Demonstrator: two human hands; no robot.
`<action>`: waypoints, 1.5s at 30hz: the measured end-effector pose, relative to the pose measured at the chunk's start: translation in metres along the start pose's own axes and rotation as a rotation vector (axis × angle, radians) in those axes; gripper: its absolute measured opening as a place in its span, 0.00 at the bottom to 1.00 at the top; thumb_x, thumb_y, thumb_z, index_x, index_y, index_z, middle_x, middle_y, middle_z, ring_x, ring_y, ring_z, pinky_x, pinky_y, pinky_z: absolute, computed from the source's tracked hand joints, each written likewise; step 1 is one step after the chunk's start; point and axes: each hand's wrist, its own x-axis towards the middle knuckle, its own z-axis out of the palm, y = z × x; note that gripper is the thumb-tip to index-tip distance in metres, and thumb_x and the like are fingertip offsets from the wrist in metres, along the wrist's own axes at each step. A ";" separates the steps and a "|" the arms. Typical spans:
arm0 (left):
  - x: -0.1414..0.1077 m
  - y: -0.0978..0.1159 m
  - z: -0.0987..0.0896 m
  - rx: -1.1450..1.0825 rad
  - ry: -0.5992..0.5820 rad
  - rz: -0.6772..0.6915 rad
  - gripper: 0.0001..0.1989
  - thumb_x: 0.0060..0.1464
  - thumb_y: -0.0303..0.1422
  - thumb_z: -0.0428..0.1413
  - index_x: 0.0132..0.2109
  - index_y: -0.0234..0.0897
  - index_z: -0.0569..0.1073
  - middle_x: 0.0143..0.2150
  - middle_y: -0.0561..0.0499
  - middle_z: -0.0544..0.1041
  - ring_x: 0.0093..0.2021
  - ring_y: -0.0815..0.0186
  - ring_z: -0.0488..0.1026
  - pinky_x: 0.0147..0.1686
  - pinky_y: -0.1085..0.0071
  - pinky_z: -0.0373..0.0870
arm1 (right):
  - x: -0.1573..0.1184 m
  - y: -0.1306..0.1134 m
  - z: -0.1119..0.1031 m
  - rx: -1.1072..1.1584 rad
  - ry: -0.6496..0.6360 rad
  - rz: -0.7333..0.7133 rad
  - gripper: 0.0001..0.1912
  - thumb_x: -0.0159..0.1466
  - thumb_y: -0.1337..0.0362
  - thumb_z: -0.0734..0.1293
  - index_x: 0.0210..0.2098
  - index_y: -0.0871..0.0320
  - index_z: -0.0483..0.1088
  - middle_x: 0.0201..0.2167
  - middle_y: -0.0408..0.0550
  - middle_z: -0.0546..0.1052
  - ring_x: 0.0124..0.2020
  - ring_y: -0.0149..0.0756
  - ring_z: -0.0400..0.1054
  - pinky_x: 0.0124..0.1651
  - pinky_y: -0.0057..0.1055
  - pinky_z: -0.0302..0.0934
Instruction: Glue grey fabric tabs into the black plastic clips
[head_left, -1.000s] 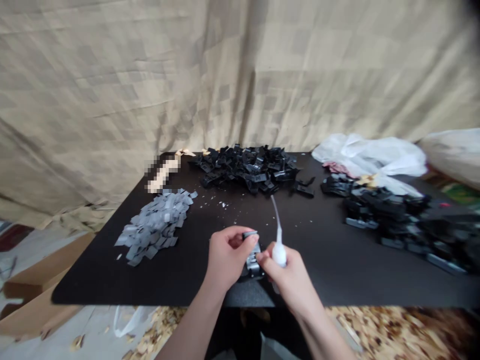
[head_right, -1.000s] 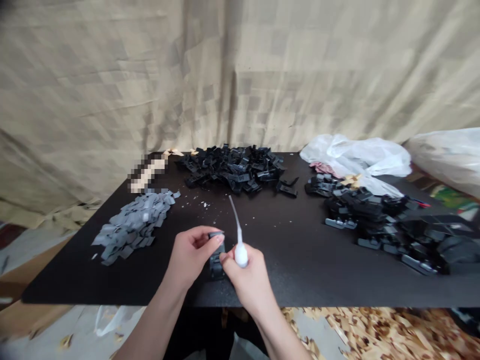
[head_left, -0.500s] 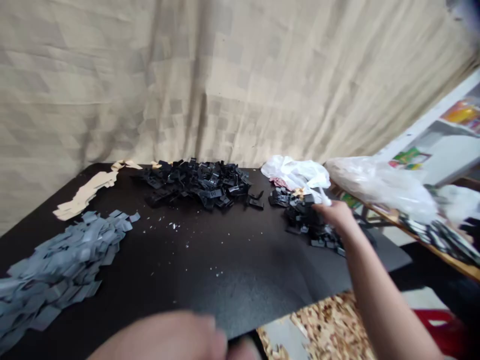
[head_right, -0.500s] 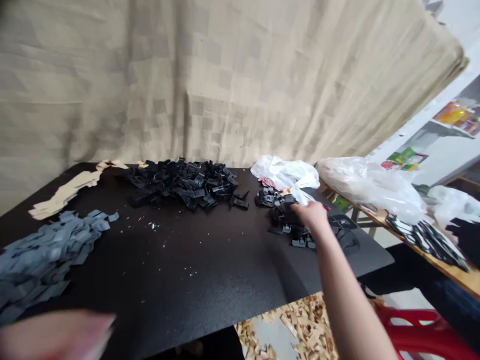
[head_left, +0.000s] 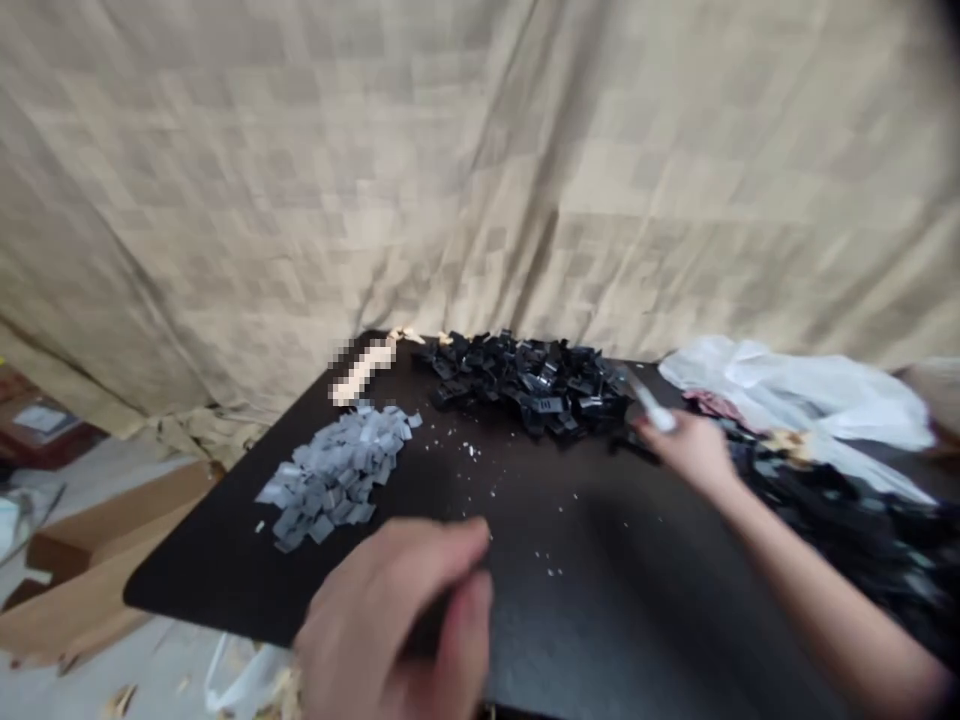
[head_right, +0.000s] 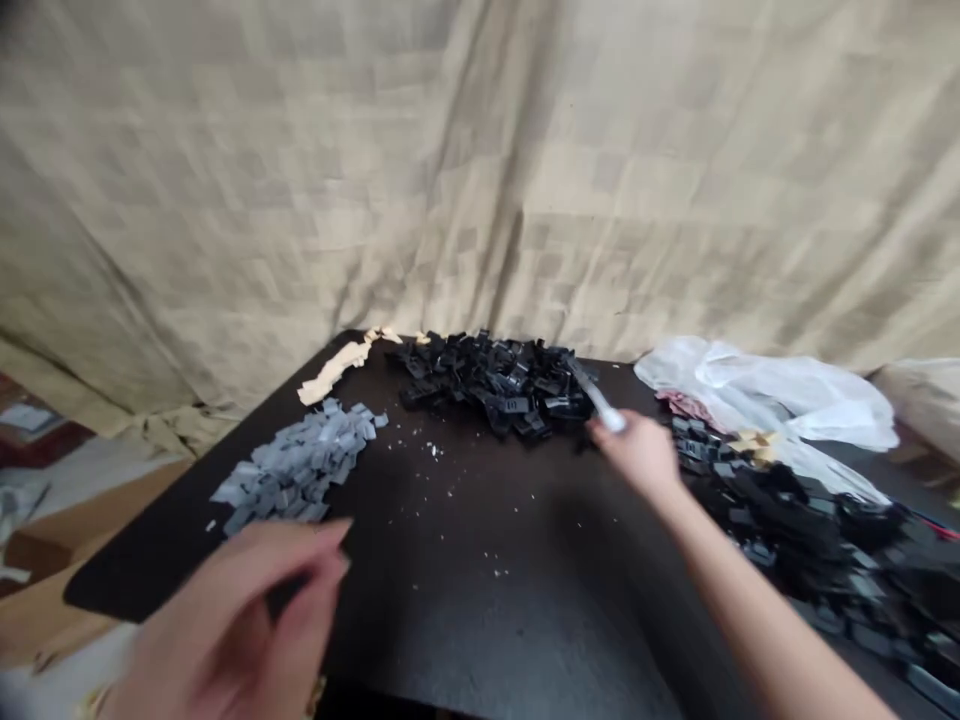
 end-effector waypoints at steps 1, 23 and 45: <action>0.009 -0.011 0.007 0.060 -0.033 -0.040 0.11 0.50 0.30 0.55 0.43 0.42 0.74 0.32 0.50 0.77 0.31 0.62 0.74 0.32 0.68 0.72 | -0.002 -0.021 0.016 0.030 -0.028 -0.096 0.16 0.57 0.55 0.61 0.39 0.56 0.72 0.28 0.49 0.75 0.30 0.37 0.69 0.30 0.28 0.58; 0.017 -0.163 0.009 0.597 -0.319 -0.616 0.11 0.45 0.30 0.58 0.39 0.41 0.75 0.37 0.47 0.75 0.38 0.57 0.72 0.35 0.66 0.67 | 0.010 -0.085 0.085 -0.183 -0.019 -0.652 0.11 0.58 0.64 0.59 0.36 0.54 0.71 0.32 0.45 0.74 0.31 0.34 0.68 0.27 0.25 0.52; 0.019 -0.007 0.017 -0.170 0.143 0.199 0.14 0.46 0.18 0.56 0.39 0.37 0.74 0.34 0.53 0.79 0.34 0.71 0.76 0.35 0.77 0.74 | -0.021 -0.095 0.060 0.835 0.145 0.069 0.19 0.51 0.53 0.66 0.32 0.64 0.70 0.20 0.46 0.69 0.20 0.30 0.61 0.24 0.27 0.55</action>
